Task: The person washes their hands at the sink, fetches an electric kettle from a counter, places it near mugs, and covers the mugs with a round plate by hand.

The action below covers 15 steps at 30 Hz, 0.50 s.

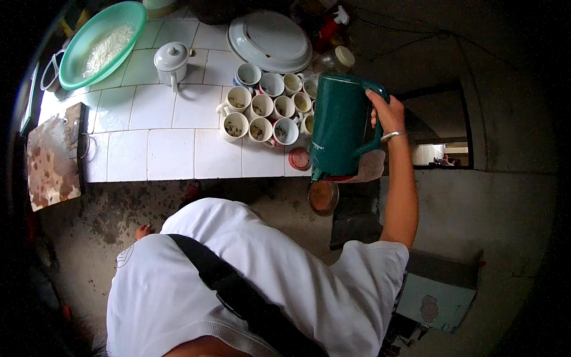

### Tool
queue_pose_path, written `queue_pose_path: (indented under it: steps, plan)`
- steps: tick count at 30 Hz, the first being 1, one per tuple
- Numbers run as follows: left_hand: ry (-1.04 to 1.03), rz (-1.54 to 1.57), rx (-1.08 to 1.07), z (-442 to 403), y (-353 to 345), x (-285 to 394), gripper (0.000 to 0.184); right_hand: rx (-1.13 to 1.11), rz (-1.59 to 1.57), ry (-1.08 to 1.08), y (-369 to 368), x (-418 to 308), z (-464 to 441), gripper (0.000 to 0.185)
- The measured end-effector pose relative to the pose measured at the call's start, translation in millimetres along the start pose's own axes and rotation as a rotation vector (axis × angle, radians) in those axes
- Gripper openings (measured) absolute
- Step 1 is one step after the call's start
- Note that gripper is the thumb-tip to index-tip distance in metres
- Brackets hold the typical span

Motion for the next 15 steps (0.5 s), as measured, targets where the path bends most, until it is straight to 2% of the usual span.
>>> queue_pose_path:
  steps: [6,9,15]
  plan:
    - [0.010,-0.029,0.031,-8.6,3.6,-2.2,0.023,0.061,-0.260,0.084,17.4,-6.8,19.5,0.020]
    - [-0.011,0.046,-0.023,-16.0,0.6,-1.9,0.023,0.045,-0.300,0.139,20.1,-13.9,21.9,0.020]
    - [-0.018,0.093,-0.040,-7.9,-5.1,3.7,0.022,-0.007,-0.154,0.114,1.9,-36.4,22.4,0.022]
Point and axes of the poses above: each hand's wrist, its own z-axis away from the middle knuckle, its own y-axis out of the back of the hand, x = y × z, the point moved 10 cm from there along -z, towards the middle knuckle, and after that the axes turned 4 degrees about z, right-handed, at the moved point
